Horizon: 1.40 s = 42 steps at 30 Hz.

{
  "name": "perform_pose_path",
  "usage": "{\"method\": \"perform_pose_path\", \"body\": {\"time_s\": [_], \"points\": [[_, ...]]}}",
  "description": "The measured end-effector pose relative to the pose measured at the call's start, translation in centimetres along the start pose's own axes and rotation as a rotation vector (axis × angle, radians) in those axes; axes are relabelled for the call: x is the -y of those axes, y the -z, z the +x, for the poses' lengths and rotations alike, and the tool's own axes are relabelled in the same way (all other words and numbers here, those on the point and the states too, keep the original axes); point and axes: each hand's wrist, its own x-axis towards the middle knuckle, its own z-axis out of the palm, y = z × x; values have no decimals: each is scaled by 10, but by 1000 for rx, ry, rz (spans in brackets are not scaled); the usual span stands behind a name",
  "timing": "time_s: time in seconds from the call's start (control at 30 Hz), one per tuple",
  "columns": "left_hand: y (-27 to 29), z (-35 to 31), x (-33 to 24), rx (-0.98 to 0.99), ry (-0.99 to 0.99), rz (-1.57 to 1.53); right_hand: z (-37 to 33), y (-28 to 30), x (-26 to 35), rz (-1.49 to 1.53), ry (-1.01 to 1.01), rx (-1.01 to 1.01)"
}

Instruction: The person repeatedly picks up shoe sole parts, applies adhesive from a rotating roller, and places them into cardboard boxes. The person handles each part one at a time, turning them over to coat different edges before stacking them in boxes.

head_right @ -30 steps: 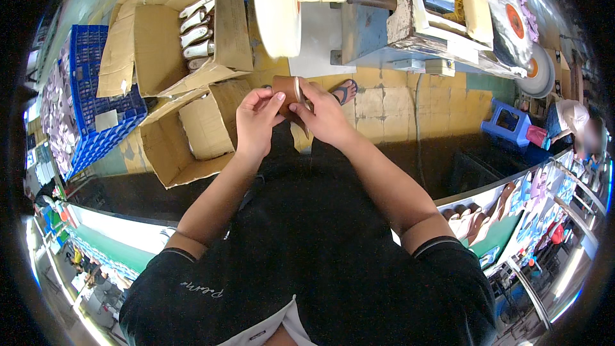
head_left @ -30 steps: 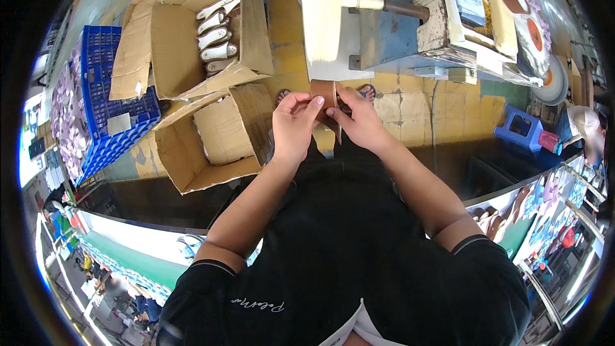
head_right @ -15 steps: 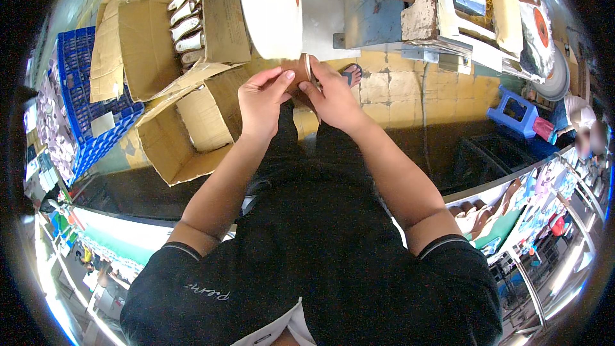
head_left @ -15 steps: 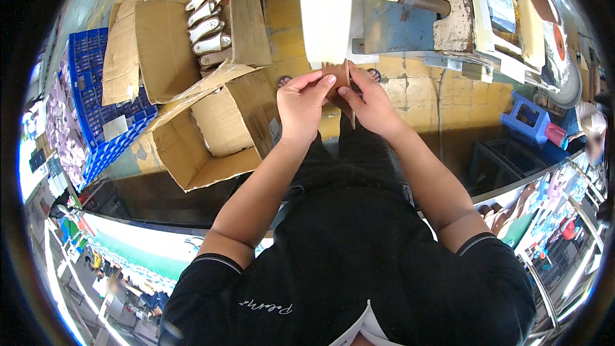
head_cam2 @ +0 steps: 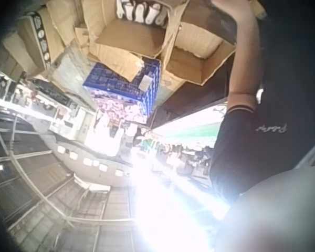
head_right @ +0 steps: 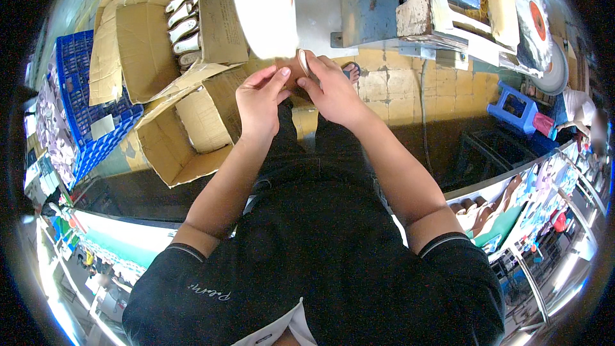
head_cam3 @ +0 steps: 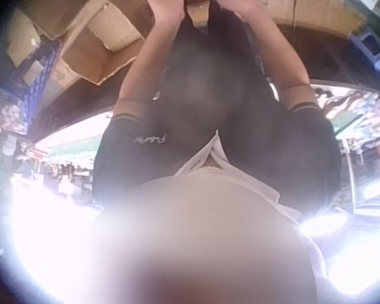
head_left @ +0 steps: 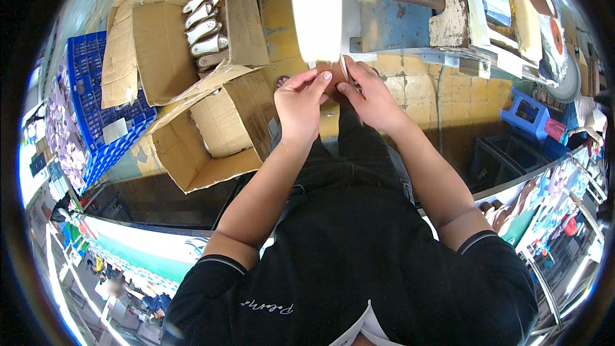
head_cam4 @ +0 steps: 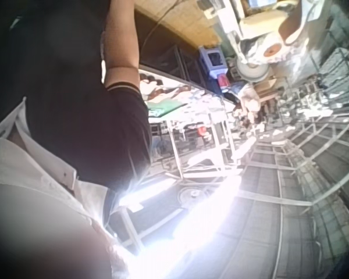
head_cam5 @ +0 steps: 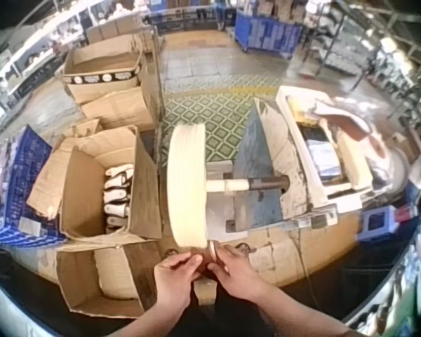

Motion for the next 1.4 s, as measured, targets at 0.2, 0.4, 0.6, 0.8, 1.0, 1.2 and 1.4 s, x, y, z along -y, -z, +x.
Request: {"method": "perform_pose_path", "body": {"time_s": [0.2, 0.4, 0.6, 0.8, 1.0, 1.2, 1.4], "points": [[5, -18, -1, 46, -98, 2, -11, 0, 5, -69, 102, -69], [-5, 0, -7, -19, 12, 22, 0, -1, -2, 57, -70, 41], [4, -19, -10, 38, -128, 42, -13, 1, 16, -4, 106, -93], [15, -54, -29, 353, -494, -91, -26, 32, 66, -119, 324, -220], [20, -86, -45, 536, -651, -54, -42, 54, 95, -220, 513, -308], [10, -112, -49, 505, -731, 51, -57, 54, 100, -283, 588, -418], [7, -105, -39, 459, -632, 208, -65, 35, 97, -184, 430, -358]]}}
